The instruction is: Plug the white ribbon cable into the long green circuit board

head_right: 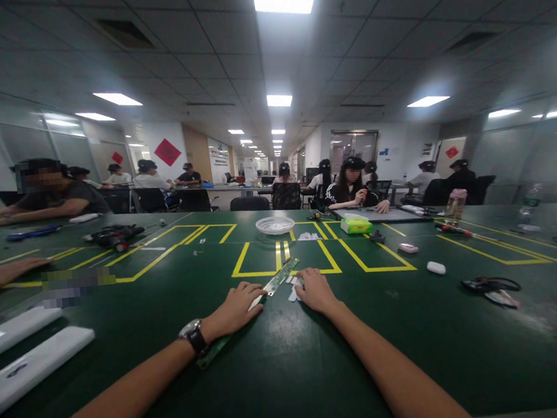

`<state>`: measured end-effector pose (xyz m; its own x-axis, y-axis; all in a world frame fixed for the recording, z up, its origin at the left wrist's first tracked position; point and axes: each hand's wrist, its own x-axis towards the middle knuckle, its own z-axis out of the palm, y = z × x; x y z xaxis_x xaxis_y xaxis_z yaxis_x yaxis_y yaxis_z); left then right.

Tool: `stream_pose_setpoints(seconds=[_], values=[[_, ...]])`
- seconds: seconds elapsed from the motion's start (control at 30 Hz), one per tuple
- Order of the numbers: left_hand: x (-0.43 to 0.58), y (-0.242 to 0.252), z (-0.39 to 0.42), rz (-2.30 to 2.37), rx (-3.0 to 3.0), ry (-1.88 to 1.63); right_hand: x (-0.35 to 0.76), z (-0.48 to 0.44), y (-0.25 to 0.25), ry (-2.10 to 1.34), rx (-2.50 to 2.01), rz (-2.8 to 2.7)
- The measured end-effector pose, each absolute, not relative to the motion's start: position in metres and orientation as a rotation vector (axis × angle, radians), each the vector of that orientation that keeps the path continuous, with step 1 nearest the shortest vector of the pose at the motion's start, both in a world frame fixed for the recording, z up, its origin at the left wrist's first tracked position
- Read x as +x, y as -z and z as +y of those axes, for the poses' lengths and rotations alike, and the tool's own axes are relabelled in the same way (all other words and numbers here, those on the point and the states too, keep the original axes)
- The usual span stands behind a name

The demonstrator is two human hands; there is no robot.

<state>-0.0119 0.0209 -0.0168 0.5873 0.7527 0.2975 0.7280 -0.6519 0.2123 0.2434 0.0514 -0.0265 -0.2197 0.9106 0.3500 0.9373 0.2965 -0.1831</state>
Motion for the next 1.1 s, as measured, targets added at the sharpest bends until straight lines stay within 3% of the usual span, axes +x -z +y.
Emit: stream_pose_setpoints(seconds=[0.63,1.1], values=[[0.007,0.018,0.012,1.488,2.656,-0.630,0.211,0.025,0.021,-0.081,-1.187,-2.413],[-0.004,0.026,0.043,1.054,1.869,-0.933,0.205,0.020,0.018,-0.001,-1.313,-2.394]])
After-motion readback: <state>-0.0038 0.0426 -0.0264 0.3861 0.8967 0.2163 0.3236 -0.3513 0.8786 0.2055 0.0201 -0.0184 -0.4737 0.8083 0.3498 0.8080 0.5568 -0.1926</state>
